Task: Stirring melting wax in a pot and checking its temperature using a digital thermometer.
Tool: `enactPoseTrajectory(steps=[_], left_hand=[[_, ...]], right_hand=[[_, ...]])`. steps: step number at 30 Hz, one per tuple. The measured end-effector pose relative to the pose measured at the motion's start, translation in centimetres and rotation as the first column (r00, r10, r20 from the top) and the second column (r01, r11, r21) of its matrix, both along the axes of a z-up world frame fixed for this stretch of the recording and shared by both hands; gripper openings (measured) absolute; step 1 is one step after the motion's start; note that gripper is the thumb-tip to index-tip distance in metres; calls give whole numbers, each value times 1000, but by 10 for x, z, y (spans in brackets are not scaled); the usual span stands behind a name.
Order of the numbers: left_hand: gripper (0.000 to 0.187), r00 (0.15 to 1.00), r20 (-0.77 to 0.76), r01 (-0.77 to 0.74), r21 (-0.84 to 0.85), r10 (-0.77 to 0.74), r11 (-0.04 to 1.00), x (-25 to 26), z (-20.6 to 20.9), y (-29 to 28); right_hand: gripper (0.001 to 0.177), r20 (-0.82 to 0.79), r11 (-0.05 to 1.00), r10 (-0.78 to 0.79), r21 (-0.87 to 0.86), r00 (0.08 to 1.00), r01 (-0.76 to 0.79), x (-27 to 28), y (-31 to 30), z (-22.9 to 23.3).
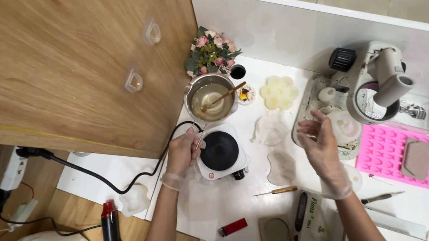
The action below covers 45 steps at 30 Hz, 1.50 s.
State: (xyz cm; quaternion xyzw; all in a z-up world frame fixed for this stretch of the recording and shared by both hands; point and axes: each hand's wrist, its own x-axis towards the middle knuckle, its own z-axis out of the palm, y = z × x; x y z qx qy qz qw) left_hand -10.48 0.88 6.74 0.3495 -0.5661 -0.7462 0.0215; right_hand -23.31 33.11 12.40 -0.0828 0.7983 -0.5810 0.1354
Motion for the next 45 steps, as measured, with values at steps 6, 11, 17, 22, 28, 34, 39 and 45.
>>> enactPoseTrajectory(steps=[6, 11, 17, 22, 28, 34, 39, 45], left_hand=[[42, 998, -60, -14, 114, 21, 993, -11, -23, 3], [41, 995, -91, -25, 126, 37, 992, -17, -36, 5], [42, 998, -62, -13, 90, 18, 996, -17, -14, 8], [48, 997, 41, 74, -31, -73, 997, -11, 3, 3], [50, 997, 79, 7, -11, -6, 1000, 5, -12, -9], [52, 995, 76, -55, -66, 60, 996, 57, -26, -8], [50, 968, 37, -249, 13, 248, 968, 129, -32, 20], [47, 935, 203, -326, 175, 290, 929, 182, -56, 79]], right_hand=[[59, -1, 998, -59, 20, 998, 59, 3, 48, -5], [55, -6, 994, -76, -78, 997, 75, 6, 62, -18], [52, 43, 994, -43, -96, 998, 47, 14, 61, -14], [49, 51, 996, -23, -86, 998, 27, 18, 63, -5], [50, 24, 986, -19, -163, 1000, 23, 17, 78, -18], [48, 29, 998, -28, -51, 999, 29, 26, 82, -4], [46, -6, 999, -11, -53, 1000, 11, 40, 92, 0], [39, -27, 999, -22, 47, 999, 24, 68, 100, 22]])
